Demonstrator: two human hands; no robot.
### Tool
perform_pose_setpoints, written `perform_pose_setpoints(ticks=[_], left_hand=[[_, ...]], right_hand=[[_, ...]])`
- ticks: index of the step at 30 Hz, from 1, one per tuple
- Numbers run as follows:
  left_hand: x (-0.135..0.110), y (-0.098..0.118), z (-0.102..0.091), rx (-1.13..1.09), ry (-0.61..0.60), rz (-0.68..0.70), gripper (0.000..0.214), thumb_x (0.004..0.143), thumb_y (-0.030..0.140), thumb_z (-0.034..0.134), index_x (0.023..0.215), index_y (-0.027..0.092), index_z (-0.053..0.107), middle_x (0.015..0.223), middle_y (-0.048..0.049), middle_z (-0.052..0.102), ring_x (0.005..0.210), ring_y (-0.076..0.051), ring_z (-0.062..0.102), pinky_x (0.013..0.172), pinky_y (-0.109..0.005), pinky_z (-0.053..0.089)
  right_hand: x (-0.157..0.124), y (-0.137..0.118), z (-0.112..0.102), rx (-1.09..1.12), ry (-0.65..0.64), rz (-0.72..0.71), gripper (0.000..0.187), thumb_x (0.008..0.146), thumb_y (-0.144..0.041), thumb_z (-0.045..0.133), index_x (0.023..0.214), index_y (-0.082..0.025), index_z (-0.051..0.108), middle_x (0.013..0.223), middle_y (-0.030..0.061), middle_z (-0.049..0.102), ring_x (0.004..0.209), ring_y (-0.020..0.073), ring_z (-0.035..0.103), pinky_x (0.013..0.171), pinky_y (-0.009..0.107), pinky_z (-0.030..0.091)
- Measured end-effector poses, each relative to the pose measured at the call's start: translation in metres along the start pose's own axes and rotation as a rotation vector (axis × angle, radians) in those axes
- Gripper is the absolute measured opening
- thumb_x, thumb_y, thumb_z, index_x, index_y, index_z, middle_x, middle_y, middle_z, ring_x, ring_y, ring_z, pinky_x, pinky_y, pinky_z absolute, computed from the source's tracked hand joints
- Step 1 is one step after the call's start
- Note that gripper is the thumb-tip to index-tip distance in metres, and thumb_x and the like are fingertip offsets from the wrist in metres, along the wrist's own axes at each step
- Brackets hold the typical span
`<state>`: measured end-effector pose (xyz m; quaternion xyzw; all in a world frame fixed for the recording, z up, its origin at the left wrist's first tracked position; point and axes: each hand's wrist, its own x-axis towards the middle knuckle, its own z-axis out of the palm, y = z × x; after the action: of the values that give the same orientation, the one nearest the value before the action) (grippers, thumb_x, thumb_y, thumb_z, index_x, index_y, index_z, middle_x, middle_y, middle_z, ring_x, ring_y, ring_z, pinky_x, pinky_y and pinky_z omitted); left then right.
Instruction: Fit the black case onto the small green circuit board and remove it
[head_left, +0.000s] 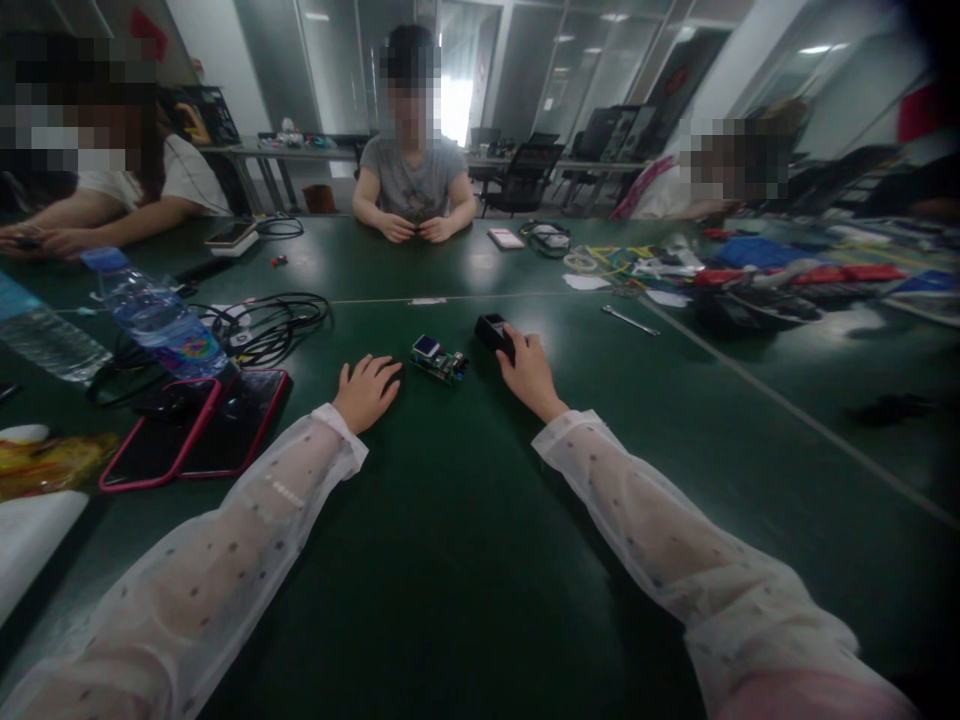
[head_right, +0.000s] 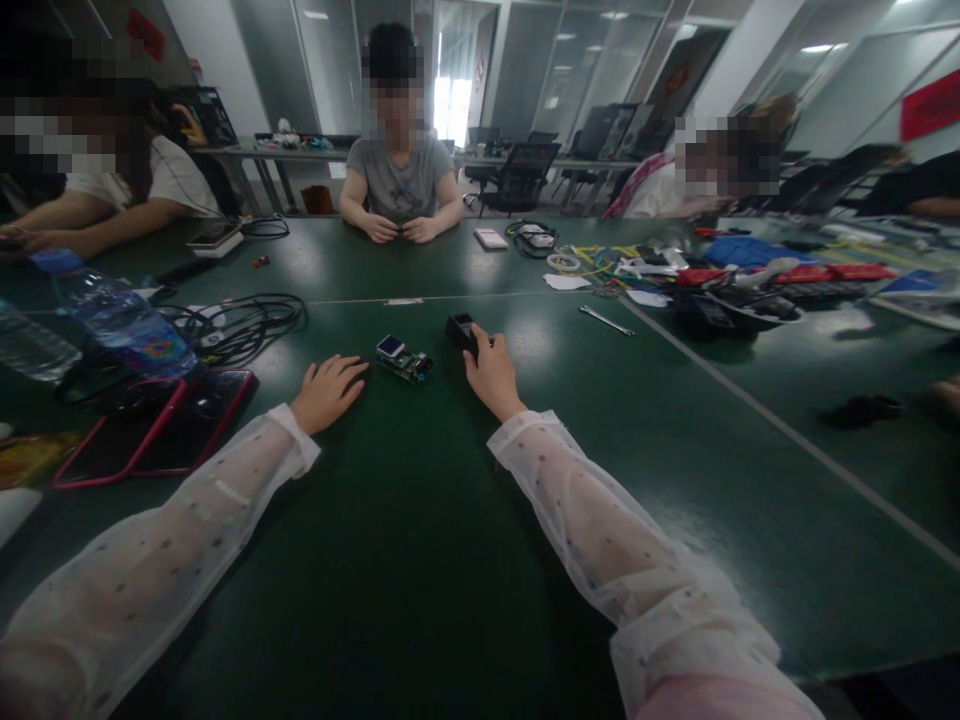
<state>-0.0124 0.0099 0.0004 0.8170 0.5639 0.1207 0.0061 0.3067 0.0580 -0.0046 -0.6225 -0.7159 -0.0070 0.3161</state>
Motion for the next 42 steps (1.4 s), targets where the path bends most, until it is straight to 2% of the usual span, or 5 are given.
perform_pose_setpoints(ticks=[6, 13, 21, 30, 42], left_hand=[[-0.001, 0.003, -0.002, 0.017, 0.009, -0.014, 0.041, 0.102, 0.038, 0.036, 0.141, 0.028, 0.048, 0.150, -0.0042, 0.045, 0.141, -0.032, 0.033, 0.111, -0.063, 0.029], [0.000, 0.003, -0.003, -0.001, 0.001, -0.008, 0.041, 0.102, 0.037, 0.037, 0.140, 0.028, 0.048, 0.150, -0.0051, 0.045, 0.141, -0.033, 0.033, 0.110, -0.064, 0.029], [0.000, 0.004, -0.005, -0.003, -0.010, -0.001, 0.042, 0.103, 0.036, 0.036, 0.141, 0.025, 0.047, 0.150, -0.0064, 0.044, 0.141, -0.034, 0.033, 0.109, -0.066, 0.029], [0.001, 0.001, -0.002, -0.015, 0.002, 0.006, 0.042, 0.102, 0.038, 0.035, 0.140, 0.026, 0.047, 0.149, -0.0062, 0.045, 0.140, -0.034, 0.033, 0.109, -0.067, 0.028], [0.001, 0.001, 0.000, -0.002, 0.008, -0.006, 0.043, 0.102, 0.039, 0.034, 0.140, 0.027, 0.048, 0.150, -0.0054, 0.045, 0.141, -0.033, 0.032, 0.110, -0.064, 0.028]], right_hand=[[0.004, 0.004, 0.001, 0.179, 0.208, -0.065, 0.057, 0.091, -0.029, 0.046, 0.146, -0.019, 0.037, 0.120, 0.0166, 0.046, 0.111, 0.0302, 0.053, 0.098, 0.053, 0.047], [-0.007, -0.026, -0.009, 0.315, 0.248, -0.230, 0.055, 0.098, -0.036, 0.040, 0.150, -0.026, 0.028, 0.126, 0.0135, 0.043, 0.120, 0.0287, 0.048, 0.105, 0.055, 0.043], [-0.021, -0.054, -0.007, 0.403, 0.031, -0.367, 0.055, 0.098, -0.035, 0.042, 0.150, -0.036, 0.025, 0.130, 0.0113, 0.039, 0.120, 0.0287, 0.048, 0.102, 0.053, 0.048], [-0.024, -0.059, -0.013, 0.342, -0.108, -0.422, 0.056, 0.098, -0.031, 0.043, 0.150, -0.034, 0.024, 0.131, 0.0121, 0.040, 0.115, 0.0280, 0.052, 0.096, 0.050, 0.052], [-0.022, -0.057, -0.008, 0.204, -0.241, -0.448, 0.057, 0.096, -0.038, 0.047, 0.150, -0.034, 0.029, 0.120, 0.0109, 0.051, 0.103, 0.0267, 0.058, 0.087, 0.047, 0.055]])
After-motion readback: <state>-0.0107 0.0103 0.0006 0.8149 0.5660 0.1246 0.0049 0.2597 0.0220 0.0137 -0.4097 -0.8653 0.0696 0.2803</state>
